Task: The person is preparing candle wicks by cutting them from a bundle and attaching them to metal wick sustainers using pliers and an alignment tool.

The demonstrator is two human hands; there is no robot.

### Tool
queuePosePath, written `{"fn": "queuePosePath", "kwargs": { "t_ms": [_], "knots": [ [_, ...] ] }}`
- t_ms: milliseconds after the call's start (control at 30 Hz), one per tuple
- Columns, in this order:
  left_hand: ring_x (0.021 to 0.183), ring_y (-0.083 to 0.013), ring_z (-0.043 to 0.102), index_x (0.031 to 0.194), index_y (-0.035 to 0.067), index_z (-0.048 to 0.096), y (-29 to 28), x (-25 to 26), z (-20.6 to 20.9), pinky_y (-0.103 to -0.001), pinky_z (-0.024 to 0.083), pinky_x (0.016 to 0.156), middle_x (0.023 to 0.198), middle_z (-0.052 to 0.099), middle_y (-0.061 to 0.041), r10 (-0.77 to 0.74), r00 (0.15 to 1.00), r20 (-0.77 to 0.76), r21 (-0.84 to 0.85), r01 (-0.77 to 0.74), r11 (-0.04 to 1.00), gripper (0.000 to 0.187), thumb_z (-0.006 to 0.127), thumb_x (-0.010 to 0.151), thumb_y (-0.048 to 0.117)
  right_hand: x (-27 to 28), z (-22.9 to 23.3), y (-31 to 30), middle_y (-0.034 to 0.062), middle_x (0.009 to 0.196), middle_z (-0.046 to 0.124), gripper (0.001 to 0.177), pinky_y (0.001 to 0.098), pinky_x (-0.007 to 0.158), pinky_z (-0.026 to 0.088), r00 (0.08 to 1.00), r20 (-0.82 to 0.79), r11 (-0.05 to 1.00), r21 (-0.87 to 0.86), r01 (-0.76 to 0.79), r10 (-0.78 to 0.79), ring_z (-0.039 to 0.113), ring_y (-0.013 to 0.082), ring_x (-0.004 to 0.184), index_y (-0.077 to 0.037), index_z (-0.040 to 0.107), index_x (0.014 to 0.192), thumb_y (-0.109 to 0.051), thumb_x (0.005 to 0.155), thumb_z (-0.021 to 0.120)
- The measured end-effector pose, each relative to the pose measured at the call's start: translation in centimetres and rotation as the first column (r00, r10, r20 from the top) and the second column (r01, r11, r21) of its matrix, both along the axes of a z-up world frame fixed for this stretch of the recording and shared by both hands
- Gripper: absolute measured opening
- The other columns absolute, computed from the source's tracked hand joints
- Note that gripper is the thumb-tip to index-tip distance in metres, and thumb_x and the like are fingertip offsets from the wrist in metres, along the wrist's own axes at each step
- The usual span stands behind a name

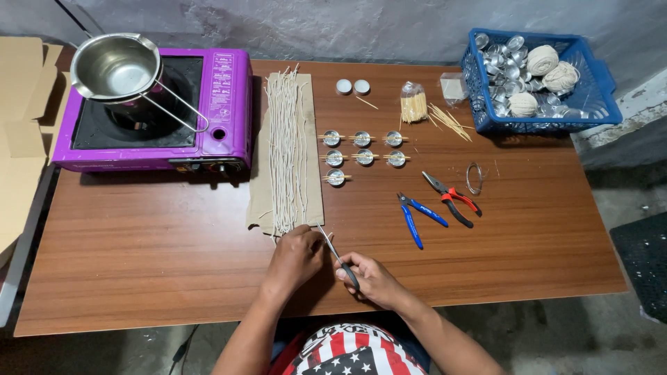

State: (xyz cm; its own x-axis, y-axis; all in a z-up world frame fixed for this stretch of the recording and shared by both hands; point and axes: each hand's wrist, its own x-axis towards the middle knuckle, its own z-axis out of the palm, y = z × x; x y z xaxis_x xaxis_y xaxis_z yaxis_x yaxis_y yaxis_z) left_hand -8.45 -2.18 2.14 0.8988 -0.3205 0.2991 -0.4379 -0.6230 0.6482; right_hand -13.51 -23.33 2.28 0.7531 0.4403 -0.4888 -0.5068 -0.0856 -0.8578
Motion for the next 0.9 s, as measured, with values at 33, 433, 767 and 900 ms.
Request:
{"fn": "queuePosePath", "kwargs": {
  "t_ms": [33,433,767,900],
  "knots": [
    [0.059,-0.0295,0.061,0.084,0.003,0.072,0.0,0.1,-0.1,-0.043,0.052,0.057,0.073,0.063,-0.011,0.0,1.0,0.0,0.0,0.0,1.0,0.003,0.071,0.085,0.005,0.0,0.0,0.0,-0.0013,0.067,0.048,0.025,0.0213,0.044,0.036,1.0,0.0,1.0,0.0,0.0,0.0,0.047,0.0085,0.055,-0.01,0.059,0.116,-0.028,0.099,0.065],
    [0.071,-0.0281,0.066,0.099,0.004,0.077,3.1,1.4,1.8,-0.04,0.051,0.063,0.085,0.067,-0.009,0.0,0.994,-0.106,-0.031,-0.004,1.0,0.013,0.072,0.088,0.007,0.5,0.0,-1.9,0.0088,0.067,0.056,0.047,0.0205,0.04,0.034,0.996,-0.076,0.961,0.275,-0.027,0.049,0.044,0.0106,0.049,-0.005,0.048,0.137,-0.025,0.097,0.063],
    [0.088,-0.033,0.071,0.099,0.005,0.08,7.0,5.8,2.8,-0.039,0.059,0.081,0.09,0.07,-0.015,0.072,0.995,-0.066,0.022,-0.071,0.997,0.018,0.069,0.087,-0.004,2.1,4.2,-10.0,0.013,0.079,0.076,0.054,0.0238,0.056,0.055,0.862,0.366,0.895,-0.138,0.423,-0.351,0.066,0.0118,0.062,-0.003,0.074,0.123,0.005,0.07,0.084],
    [0.093,-0.0361,0.07,0.102,0.003,0.079,7.8,5.9,2.4,-0.043,0.059,0.085,0.092,0.07,-0.016,0.067,0.993,-0.096,0.054,-0.062,0.997,0.021,0.067,0.087,-0.005,2.8,4.2,-17.6,0.0207,0.093,0.073,0.053,0.0305,0.054,0.055,0.621,0.617,0.571,-0.315,0.758,-0.484,0.065,0.0202,0.061,-0.01,0.068,0.135,0.004,0.084,0.07]
  ]
}}
